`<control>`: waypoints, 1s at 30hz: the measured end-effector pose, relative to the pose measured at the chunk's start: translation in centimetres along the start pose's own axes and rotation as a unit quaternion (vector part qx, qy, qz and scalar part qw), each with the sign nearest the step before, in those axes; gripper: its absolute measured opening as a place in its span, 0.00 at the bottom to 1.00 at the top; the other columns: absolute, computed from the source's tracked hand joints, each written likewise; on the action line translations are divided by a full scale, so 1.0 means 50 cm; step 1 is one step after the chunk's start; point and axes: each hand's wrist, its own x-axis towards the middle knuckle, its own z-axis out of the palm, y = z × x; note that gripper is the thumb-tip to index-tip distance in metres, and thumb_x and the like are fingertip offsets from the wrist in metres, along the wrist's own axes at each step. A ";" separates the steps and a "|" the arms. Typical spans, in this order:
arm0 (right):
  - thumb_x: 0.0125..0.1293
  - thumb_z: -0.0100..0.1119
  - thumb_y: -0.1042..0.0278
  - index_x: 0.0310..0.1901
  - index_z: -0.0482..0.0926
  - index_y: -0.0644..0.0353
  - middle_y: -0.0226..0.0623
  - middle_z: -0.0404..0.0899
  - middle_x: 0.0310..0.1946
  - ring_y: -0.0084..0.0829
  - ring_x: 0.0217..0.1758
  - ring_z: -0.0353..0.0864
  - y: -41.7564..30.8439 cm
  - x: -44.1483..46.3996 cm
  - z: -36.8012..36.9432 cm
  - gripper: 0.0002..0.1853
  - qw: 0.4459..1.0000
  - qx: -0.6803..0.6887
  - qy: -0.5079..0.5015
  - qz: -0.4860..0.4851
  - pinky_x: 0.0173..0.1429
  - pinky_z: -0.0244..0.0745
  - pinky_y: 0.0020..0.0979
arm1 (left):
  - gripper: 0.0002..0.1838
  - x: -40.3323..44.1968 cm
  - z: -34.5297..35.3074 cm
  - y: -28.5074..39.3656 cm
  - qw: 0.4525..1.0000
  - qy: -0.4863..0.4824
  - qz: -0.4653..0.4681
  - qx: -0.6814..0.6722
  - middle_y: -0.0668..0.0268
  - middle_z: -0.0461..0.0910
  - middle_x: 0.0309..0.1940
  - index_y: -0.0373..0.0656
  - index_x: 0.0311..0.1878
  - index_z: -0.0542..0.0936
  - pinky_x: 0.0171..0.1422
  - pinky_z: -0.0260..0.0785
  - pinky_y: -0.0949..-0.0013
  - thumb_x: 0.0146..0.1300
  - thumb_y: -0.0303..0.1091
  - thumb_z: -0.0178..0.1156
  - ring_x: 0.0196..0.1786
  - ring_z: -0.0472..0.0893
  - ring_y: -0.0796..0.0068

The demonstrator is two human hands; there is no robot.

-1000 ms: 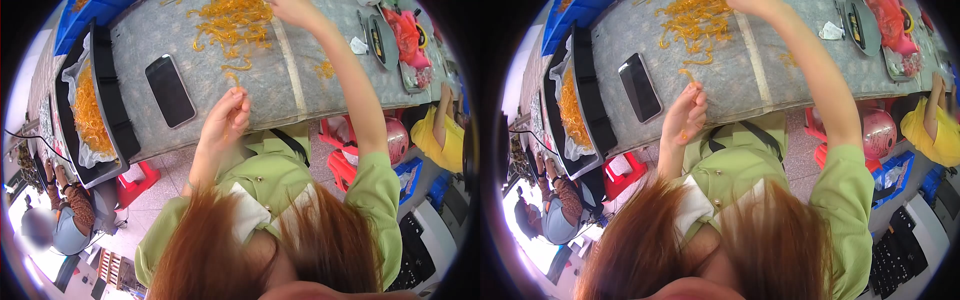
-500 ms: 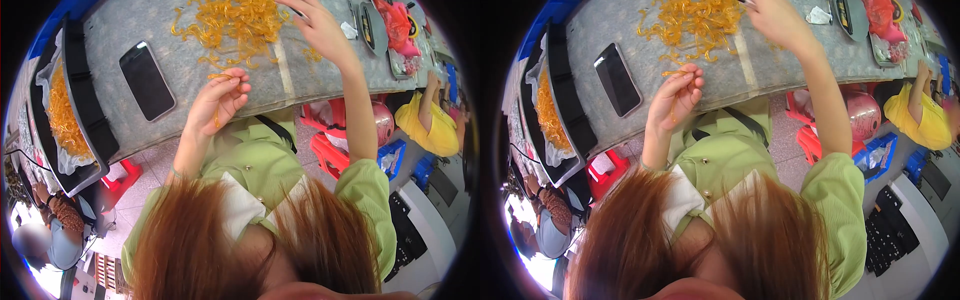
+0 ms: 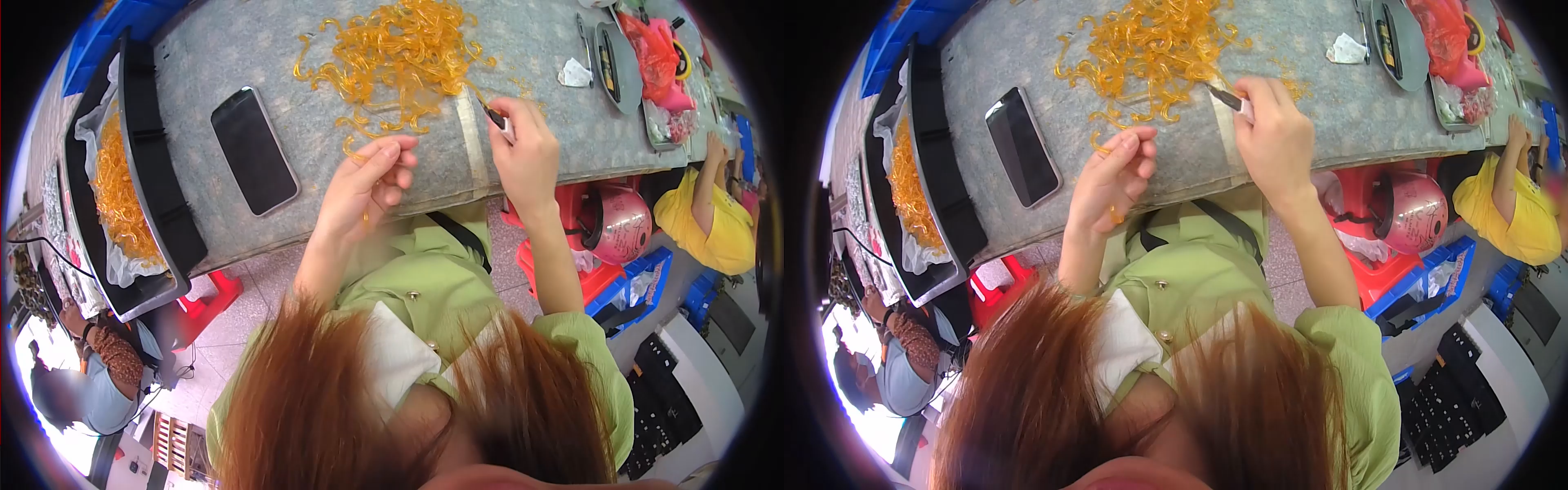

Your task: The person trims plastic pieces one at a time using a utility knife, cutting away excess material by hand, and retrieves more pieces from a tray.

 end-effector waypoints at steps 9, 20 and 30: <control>0.49 0.59 0.78 0.36 0.76 0.56 0.32 0.76 0.31 0.40 0.27 0.78 -0.020 -0.057 -0.099 0.11 0.990 0.016 -0.115 -0.074 0.30 0.74 0.35 | 0.09 0.028 0.073 -0.041 0.924 0.007 0.070 0.377 0.76 0.74 0.26 0.36 0.40 0.79 0.32 0.60 0.84 0.58 0.30 0.61 0.28 0.68 0.91; 0.61 0.55 0.74 0.51 0.70 0.63 0.29 0.70 0.33 0.22 0.30 0.68 0.039 -0.117 -0.137 0.16 0.939 0.226 -0.079 0.248 0.34 0.66 0.21 | 0.10 0.043 0.091 -0.052 0.843 0.068 0.098 0.524 0.76 0.74 0.25 0.36 0.39 0.78 0.30 0.59 0.82 0.61 0.33 0.58 0.26 0.64 0.90; 0.67 0.49 0.71 0.56 0.65 0.63 0.31 0.69 0.37 0.16 0.27 0.69 0.002 -0.160 -0.023 0.17 0.662 0.624 -0.101 0.404 0.30 0.66 0.18 | 0.10 0.048 0.068 -0.074 0.870 0.098 0.091 0.474 0.75 0.69 0.19 0.36 0.38 0.79 0.29 0.61 0.79 0.56 0.33 0.61 0.25 0.65 0.87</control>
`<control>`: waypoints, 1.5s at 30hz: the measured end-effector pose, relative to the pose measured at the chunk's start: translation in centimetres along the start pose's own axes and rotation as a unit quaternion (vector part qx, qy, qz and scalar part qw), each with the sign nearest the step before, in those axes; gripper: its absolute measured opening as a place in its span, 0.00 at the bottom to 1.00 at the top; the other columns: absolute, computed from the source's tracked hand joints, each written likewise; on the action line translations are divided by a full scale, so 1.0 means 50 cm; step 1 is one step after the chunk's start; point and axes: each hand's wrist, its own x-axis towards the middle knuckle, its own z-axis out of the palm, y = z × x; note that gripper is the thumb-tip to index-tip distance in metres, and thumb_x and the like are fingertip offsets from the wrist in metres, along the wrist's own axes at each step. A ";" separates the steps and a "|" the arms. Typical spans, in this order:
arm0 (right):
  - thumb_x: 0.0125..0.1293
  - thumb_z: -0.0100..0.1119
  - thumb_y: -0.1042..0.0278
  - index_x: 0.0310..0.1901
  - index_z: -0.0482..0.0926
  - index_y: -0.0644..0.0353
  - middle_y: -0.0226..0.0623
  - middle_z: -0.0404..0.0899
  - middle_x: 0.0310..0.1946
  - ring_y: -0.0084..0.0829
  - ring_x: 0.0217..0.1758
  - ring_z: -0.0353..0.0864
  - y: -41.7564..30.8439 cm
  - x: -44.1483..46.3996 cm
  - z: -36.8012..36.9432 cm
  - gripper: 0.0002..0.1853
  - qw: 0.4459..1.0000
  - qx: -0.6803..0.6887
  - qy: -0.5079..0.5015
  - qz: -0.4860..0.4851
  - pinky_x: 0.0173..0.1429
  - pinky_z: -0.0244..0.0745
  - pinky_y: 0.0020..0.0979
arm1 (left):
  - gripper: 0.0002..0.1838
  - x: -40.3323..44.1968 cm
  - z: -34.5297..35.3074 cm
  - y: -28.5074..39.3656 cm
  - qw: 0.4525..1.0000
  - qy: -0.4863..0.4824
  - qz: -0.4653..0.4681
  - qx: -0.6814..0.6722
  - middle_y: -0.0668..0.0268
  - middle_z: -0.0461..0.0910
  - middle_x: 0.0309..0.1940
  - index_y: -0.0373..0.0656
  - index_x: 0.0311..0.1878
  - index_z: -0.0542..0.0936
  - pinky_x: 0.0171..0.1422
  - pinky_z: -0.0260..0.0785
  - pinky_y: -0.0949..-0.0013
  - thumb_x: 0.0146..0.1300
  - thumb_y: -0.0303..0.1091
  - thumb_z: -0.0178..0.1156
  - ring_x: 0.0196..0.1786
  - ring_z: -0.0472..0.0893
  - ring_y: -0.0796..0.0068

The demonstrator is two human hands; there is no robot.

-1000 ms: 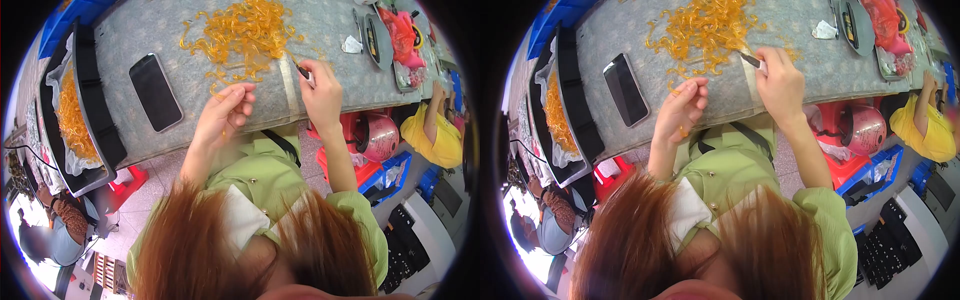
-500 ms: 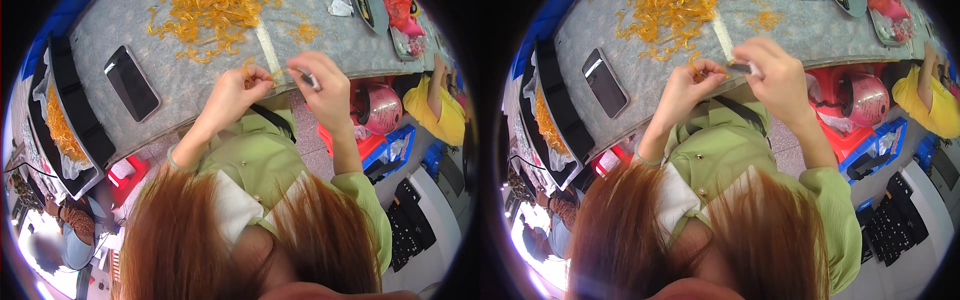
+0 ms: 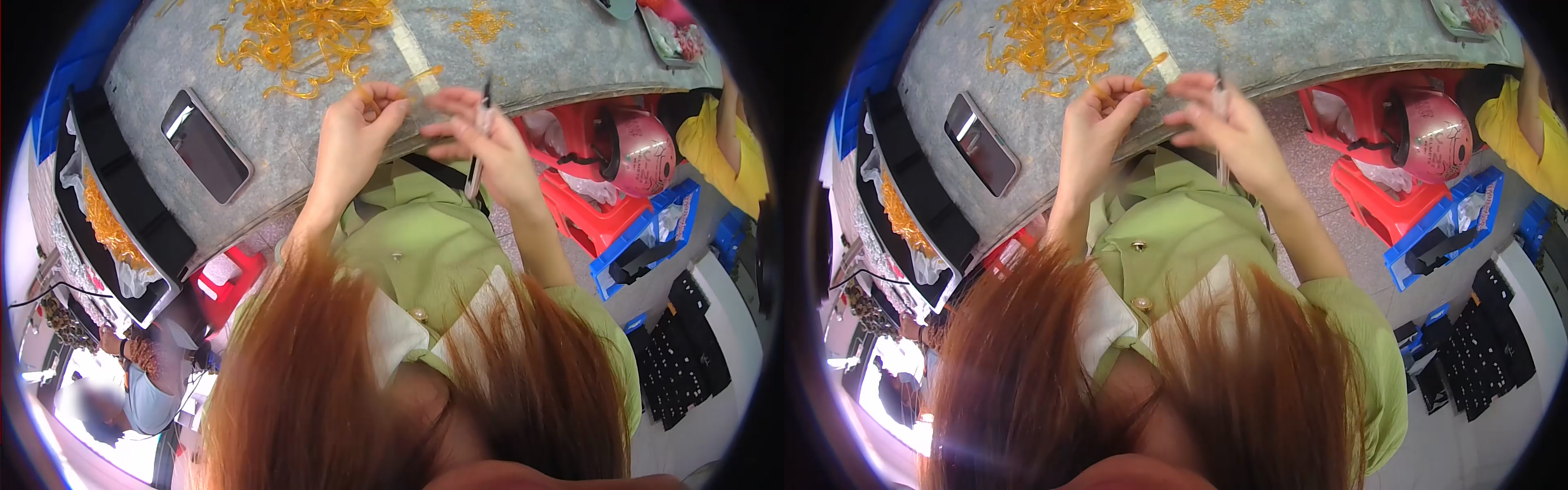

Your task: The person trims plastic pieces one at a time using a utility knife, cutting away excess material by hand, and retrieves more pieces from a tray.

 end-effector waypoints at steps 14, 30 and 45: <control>0.61 0.53 0.73 0.54 0.71 0.62 0.46 0.73 0.38 0.48 0.37 0.77 -0.008 -0.066 -0.034 0.18 0.863 -0.485 0.050 -0.131 0.43 0.73 0.38 | 0.06 0.008 0.036 0.019 0.967 0.007 0.151 0.207 0.58 0.73 0.23 0.34 0.30 0.76 0.34 0.67 0.61 0.53 0.28 0.61 0.28 0.74 0.59; 0.60 0.51 0.77 0.53 0.74 0.56 0.40 0.74 0.37 0.47 0.34 0.78 -0.001 -0.035 -0.026 0.18 0.796 -0.557 0.030 -0.234 0.35 0.74 0.41 | 0.07 0.009 0.037 0.016 0.962 0.008 0.158 0.223 0.63 0.71 0.21 0.35 0.34 0.78 0.31 0.65 0.67 0.54 0.29 0.61 0.25 0.69 0.70; 0.50 0.52 0.81 0.54 0.72 0.60 0.36 0.70 0.33 0.37 0.28 0.78 0.006 -0.041 0.002 0.25 0.683 -0.682 0.037 -0.258 0.31 0.76 0.35 | 0.06 0.000 0.050 0.010 0.955 0.035 0.193 0.222 0.58 0.74 0.24 0.36 0.32 0.75 0.33 0.68 0.61 0.52 0.26 0.61 0.28 0.75 0.58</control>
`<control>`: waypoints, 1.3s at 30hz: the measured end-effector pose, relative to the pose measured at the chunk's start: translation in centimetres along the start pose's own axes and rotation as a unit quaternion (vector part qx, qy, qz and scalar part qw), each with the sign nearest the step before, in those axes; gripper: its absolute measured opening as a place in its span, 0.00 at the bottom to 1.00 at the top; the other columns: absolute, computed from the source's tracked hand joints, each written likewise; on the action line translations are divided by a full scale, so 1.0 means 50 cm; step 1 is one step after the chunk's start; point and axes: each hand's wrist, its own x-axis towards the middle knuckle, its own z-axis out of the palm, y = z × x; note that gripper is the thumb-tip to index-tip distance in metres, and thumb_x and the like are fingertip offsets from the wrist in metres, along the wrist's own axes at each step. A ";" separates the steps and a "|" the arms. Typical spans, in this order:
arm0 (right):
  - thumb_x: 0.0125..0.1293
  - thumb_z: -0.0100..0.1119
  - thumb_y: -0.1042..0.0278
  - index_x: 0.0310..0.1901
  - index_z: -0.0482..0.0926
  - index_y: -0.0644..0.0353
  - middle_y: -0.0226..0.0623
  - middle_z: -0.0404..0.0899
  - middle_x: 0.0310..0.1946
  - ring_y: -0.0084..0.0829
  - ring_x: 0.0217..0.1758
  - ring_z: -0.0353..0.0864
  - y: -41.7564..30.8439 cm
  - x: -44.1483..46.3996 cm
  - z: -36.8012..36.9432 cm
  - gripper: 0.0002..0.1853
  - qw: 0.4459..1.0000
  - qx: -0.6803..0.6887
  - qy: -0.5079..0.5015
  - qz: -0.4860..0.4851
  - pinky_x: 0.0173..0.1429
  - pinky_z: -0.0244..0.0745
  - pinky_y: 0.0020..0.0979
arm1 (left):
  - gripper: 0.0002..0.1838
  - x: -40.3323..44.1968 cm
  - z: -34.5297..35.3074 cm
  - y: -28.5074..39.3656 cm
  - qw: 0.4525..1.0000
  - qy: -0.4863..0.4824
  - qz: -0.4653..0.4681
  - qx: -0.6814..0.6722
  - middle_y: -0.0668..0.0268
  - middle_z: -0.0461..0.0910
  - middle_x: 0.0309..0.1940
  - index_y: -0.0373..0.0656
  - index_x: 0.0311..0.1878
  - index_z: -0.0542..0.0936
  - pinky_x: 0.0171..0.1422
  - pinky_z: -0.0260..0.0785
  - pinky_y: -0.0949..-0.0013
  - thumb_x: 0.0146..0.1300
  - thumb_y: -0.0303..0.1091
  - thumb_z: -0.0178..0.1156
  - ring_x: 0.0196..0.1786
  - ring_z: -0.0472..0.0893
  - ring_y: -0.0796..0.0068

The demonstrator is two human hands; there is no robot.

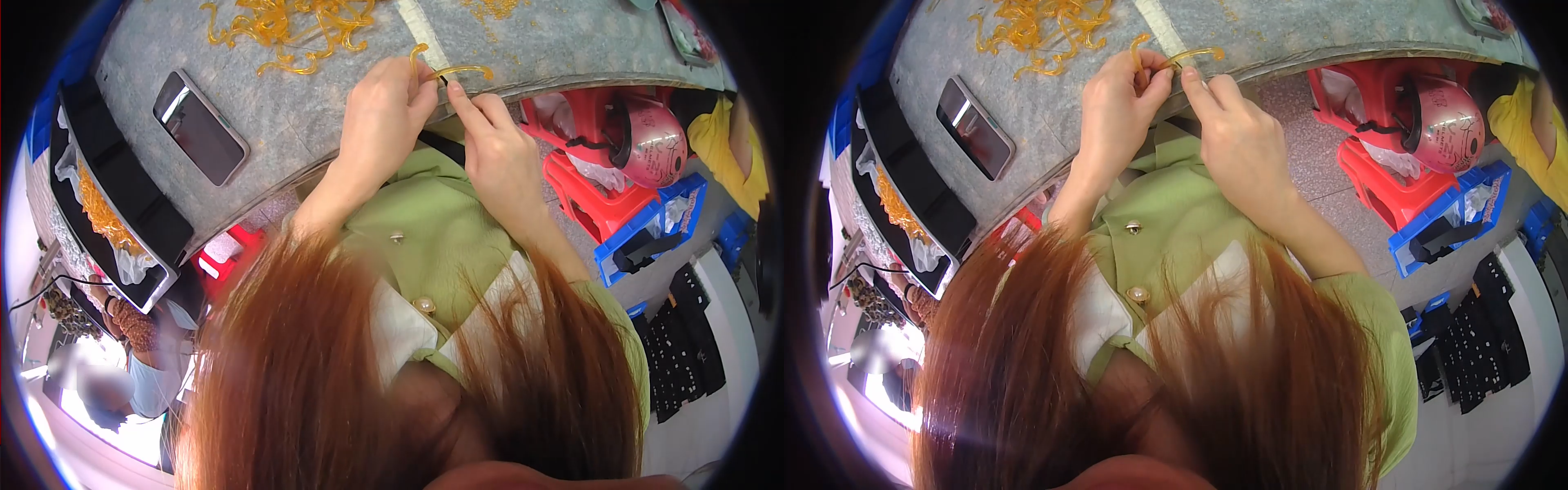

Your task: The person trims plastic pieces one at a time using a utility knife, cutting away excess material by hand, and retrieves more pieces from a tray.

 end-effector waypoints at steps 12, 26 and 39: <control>0.59 0.54 0.77 0.53 0.73 0.61 0.39 0.75 0.37 0.42 0.32 0.78 0.019 -0.016 0.003 0.18 0.989 0.109 0.088 0.045 0.36 0.74 0.36 | 0.05 -0.004 -0.009 -0.017 0.984 0.004 -0.058 -0.171 0.69 0.70 0.22 0.40 0.34 0.76 0.24 0.60 0.77 0.57 0.30 0.60 0.20 0.67 0.81; 0.61 0.57 0.66 0.39 0.76 0.62 0.35 0.76 0.28 0.31 0.24 0.75 -0.053 0.213 0.070 0.08 0.988 0.062 0.081 -0.116 0.26 0.68 0.29 | 0.10 -0.064 -0.141 -0.094 0.500 -0.053 -0.197 -0.842 0.67 0.68 0.35 0.43 0.50 0.68 0.22 0.63 0.85 0.71 0.35 0.44 0.28 0.67 0.83; 0.67 0.51 0.66 0.41 0.72 0.63 0.28 0.71 0.29 0.14 0.18 0.60 0.043 0.143 -0.005 0.08 0.377 0.848 -0.233 0.290 0.18 0.54 0.15 | 0.11 -0.007 -0.078 -0.057 0.783 -0.067 -0.201 -0.585 0.70 0.73 0.32 0.39 0.46 0.76 0.34 0.67 0.81 0.62 0.30 0.59 0.34 0.75 0.81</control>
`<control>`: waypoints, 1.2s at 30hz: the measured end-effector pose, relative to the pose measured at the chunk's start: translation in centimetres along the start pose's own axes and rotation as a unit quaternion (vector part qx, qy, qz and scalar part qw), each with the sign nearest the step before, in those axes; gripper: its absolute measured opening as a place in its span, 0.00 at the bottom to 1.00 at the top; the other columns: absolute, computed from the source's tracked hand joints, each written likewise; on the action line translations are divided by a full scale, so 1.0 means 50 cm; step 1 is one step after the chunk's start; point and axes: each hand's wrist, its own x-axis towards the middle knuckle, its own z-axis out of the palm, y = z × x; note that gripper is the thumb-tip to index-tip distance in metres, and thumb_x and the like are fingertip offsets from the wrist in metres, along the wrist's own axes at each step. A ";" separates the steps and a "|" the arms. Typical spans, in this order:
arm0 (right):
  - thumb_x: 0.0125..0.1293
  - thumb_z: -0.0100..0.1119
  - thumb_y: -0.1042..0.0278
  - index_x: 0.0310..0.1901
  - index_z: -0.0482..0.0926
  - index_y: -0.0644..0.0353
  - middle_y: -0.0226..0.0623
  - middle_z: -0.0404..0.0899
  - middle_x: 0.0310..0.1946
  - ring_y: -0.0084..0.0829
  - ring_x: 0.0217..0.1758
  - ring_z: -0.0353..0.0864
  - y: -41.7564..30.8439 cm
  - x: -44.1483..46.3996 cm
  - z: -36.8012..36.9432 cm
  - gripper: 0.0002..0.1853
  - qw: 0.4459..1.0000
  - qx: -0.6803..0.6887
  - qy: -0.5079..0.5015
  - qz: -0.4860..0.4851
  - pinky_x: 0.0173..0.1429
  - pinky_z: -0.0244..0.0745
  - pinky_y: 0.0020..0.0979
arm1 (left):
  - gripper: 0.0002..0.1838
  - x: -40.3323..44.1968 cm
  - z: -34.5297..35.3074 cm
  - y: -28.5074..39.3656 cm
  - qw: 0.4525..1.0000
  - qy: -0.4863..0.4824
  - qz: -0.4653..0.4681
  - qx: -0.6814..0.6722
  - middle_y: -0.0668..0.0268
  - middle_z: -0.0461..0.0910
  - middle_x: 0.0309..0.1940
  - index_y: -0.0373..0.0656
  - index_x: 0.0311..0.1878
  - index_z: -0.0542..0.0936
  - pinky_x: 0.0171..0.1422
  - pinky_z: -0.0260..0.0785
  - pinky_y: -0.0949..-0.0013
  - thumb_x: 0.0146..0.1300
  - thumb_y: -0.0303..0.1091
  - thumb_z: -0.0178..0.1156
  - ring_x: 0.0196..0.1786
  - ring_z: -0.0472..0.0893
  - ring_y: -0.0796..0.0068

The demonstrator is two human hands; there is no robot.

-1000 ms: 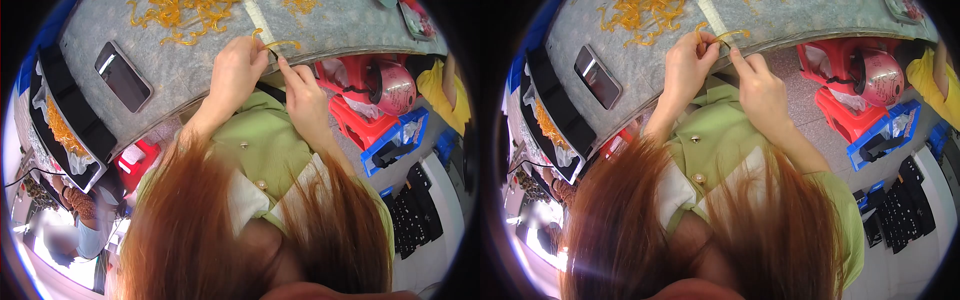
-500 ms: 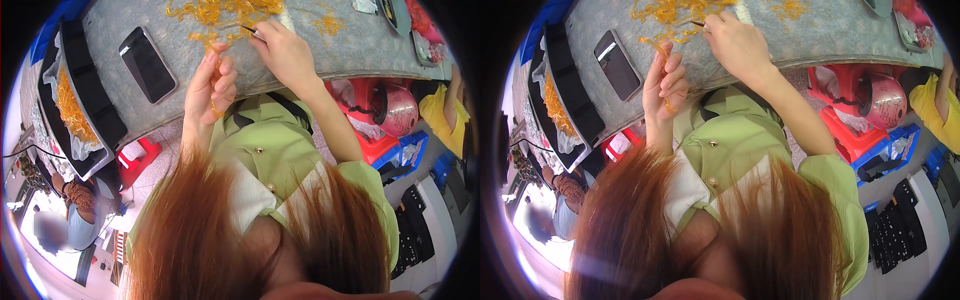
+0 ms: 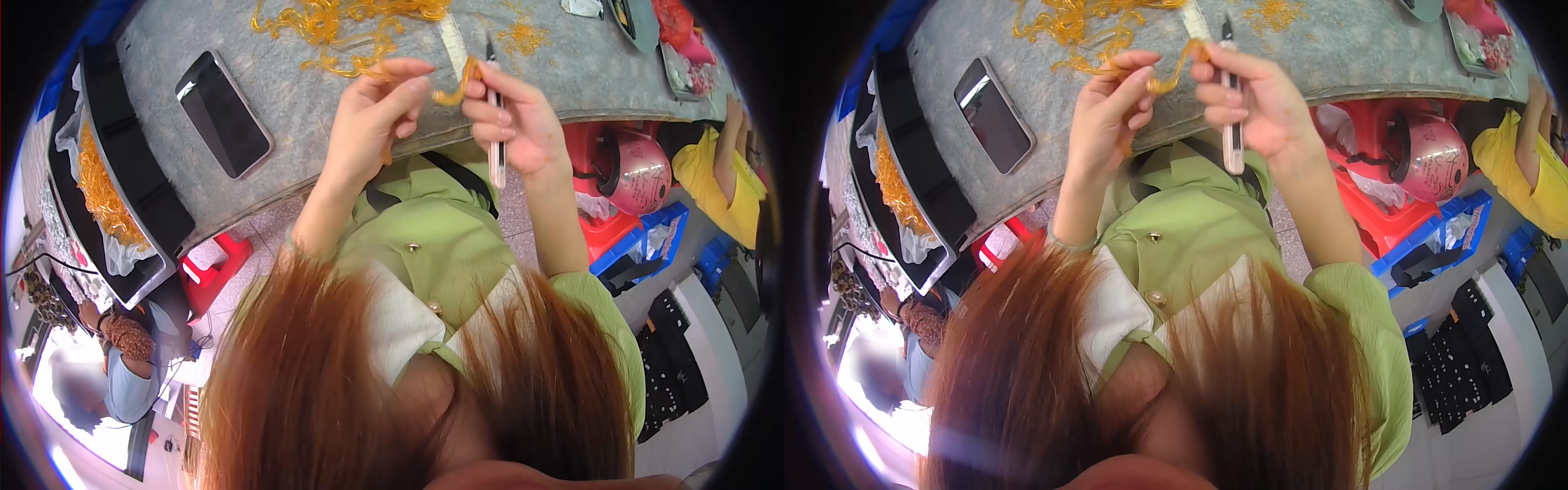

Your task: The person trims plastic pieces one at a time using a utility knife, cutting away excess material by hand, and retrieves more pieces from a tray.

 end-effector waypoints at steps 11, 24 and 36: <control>0.66 0.52 0.64 0.45 0.75 0.63 0.30 0.72 0.30 0.15 0.18 0.62 0.039 -0.056 -0.014 0.12 0.991 -0.077 0.105 -0.020 0.18 0.53 0.17 | 0.07 0.010 0.063 -0.004 0.905 -0.035 0.190 0.378 0.73 0.75 0.27 0.37 0.39 0.80 0.35 0.66 0.79 0.60 0.29 0.60 0.31 0.74 0.84; 0.65 0.54 0.70 0.48 0.70 0.62 0.32 0.72 0.30 0.20 0.24 0.66 0.000 -0.051 -0.012 0.12 0.941 -0.045 0.142 -0.303 0.24 0.61 0.22 | 0.09 -0.002 0.193 -0.018 0.923 -0.313 -0.188 0.122 0.72 0.77 0.28 0.41 0.41 0.73 0.19 0.50 0.83 0.65 0.37 0.54 0.17 0.61 0.90; 0.69 0.48 0.66 0.43 0.72 0.57 0.25 0.67 0.26 0.20 0.29 0.67 -0.068 -0.039 -0.008 0.06 0.819 -0.133 0.258 -0.495 0.36 0.64 0.23 | 0.09 0.065 0.231 -0.015 0.980 -0.119 -0.023 0.159 0.60 0.80 0.40 0.40 0.42 0.69 0.13 0.46 0.85 0.68 0.36 0.50 0.15 0.57 0.91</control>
